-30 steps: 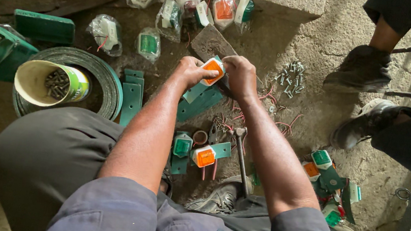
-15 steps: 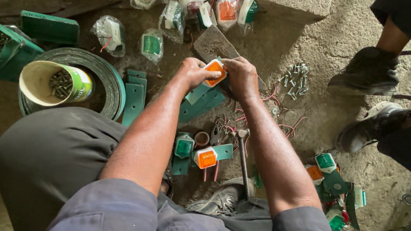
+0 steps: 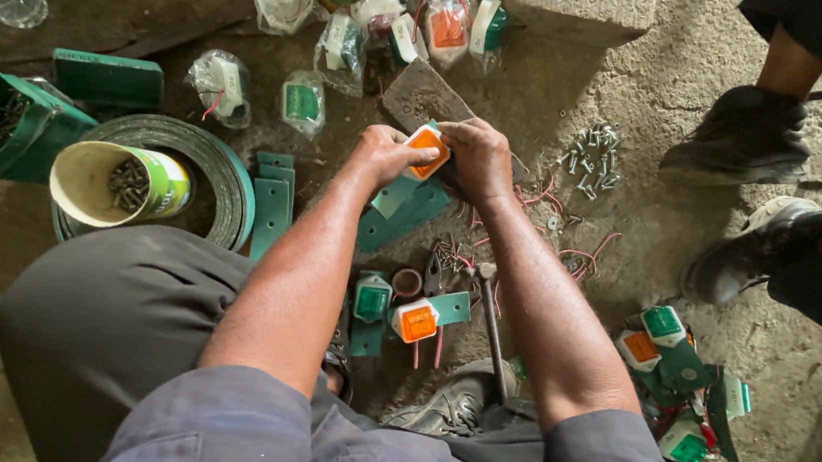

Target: The person sits on the floor and assembles small electrical components by attaching orange and green plastic parts to metal plates. They use a hammer to secure the parts and a screwdriver to tighten screws, working with wires and fasteners scattered around.

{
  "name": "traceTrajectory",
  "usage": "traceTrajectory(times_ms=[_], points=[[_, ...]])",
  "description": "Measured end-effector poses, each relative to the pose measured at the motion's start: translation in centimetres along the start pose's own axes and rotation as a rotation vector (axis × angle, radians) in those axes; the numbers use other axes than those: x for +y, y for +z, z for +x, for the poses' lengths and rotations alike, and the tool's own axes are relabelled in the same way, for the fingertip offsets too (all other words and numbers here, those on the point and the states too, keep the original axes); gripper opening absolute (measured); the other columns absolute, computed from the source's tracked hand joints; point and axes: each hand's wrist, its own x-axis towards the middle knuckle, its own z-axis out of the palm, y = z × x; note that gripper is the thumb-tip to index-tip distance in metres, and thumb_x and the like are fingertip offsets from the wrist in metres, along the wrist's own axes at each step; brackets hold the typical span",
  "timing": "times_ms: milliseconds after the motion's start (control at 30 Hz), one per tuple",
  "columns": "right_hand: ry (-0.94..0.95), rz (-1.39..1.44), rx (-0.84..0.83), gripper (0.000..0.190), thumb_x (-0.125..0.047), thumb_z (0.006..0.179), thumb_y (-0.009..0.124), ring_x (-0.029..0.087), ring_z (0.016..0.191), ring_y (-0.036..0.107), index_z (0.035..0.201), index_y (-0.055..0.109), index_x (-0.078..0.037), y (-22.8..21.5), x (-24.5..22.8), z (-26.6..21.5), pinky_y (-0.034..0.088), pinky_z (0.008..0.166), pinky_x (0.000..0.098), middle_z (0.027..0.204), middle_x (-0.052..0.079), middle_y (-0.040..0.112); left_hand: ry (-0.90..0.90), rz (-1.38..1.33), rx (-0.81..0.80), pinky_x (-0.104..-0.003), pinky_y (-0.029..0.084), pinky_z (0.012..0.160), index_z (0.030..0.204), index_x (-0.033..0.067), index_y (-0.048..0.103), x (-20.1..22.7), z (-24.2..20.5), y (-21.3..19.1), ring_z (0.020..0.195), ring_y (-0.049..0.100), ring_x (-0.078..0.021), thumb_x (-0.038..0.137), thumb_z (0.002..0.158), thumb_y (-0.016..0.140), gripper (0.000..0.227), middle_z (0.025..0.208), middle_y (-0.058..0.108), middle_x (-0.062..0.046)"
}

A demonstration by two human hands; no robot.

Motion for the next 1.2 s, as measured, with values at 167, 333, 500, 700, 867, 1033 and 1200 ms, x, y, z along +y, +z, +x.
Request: traceTrajectory(times_ms=[167, 333, 500, 700, 867, 1033, 1200], points=[[0.02, 0.013, 0.013, 0.035, -0.004, 0.085, 0.075, 0.023, 0.092, 0.075, 0.12, 0.074, -0.007, -0.2, 0.0, -0.2, 0.058, 0.084, 0.0334, 0.101, 0.012, 0.075, -0.002, -0.04, 0.021, -0.036, 0.055, 0.064, 0.096, 0.002, 0.08, -0.1, -0.3, 0.3, 0.069, 0.068, -0.0171, 0.041, 0.071, 0.09, 0.047, 0.085, 0.077, -0.011], [-0.001, 0.058, 0.189, 0.03, -0.006, 0.092, 0.073, 0.026, 0.101, 0.074, 0.121, 0.071, -0.005, -0.7, 2.2, -2.9, 0.058, 0.089, 0.0345, 0.112, 0.016, 0.074, 0.022, -0.126, 0.019, -0.035, 0.056, 0.065, 0.094, -0.0005, 0.08, -0.3, -0.3, 0.6, 0.071, 0.071, -0.0161, 0.035, 0.07, 0.089, 0.044, 0.086, 0.078, -0.011], [0.288, -0.136, 0.413, 0.014, -0.011, 0.098, 0.062, 0.033, 0.101, 0.072, 0.107, 0.072, -0.006, -2.7, 6.8, -13.9, 0.056, 0.092, 0.0408, 0.107, 0.015, 0.074, 0.029, -0.144, 0.006, -0.036, 0.055, 0.065, 0.095, -0.0015, 0.079, -0.6, -0.5, 0.7, 0.071, 0.068, -0.0165, 0.036, 0.072, 0.089, 0.045, 0.085, 0.077, -0.011], [0.914, -0.181, 0.116, 0.039, -0.038, 0.097, 0.065, 0.04, 0.1, 0.066, 0.114, 0.069, -0.003, -0.3, 11.1, -28.5, 0.05, 0.089, 0.0462, 0.104, 0.024, 0.07, 0.014, -0.094, 0.002, -0.037, 0.054, 0.065, 0.099, 0.0009, 0.08, 0.5, -1.5, 0.5, 0.07, 0.065, -0.0152, 0.04, 0.076, 0.086, 0.045, 0.087, 0.075, -0.009], [1.14, -0.082, -0.115, 0.049, -0.05, 0.095, 0.062, 0.036, 0.096, 0.074, 0.104, 0.074, -0.003, 0.0, 10.3, -29.2, 0.054, 0.088, 0.0455, 0.1, 0.023, 0.076, -0.015, -0.107, 0.033, -0.038, 0.055, 0.064, 0.102, -0.0002, 0.078, 1.1, -2.7, 0.6, 0.07, 0.066, -0.017, 0.041, 0.077, 0.085, 0.048, 0.087, 0.075, -0.009], [1.015, -0.142, -0.014, 0.037, -0.04, 0.09, 0.065, 0.033, 0.092, 0.072, 0.108, 0.074, -0.01, -2.2, 4.1, -26.4, 0.054, 0.085, 0.0451, 0.092, 0.017, 0.078, -0.018, -0.099, 0.054, -0.038, 0.055, 0.063, 0.101, -0.0001, 0.078, 1.0, -3.2, 0.9, 0.07, 0.068, -0.0178, 0.04, 0.077, 0.085, 0.047, 0.087, 0.075, -0.01], [0.715, 0.189, 0.232, 0.033, -0.029, 0.099, 0.059, 0.018, 0.069, 0.062, 0.123, 0.067, -0.007, -4.0, -1.2, -21.7, 0.048, 0.061, 0.0344, 0.077, 0.008, 0.065, 0.052, -0.154, 0.043, -0.039, 0.055, 0.063, 0.099, -0.0025, 0.079, 0.8, -2.8, 1.2, 0.07, 0.067, -0.0169, 0.039, 0.079, 0.085, 0.046, 0.087, 0.075, -0.011]])
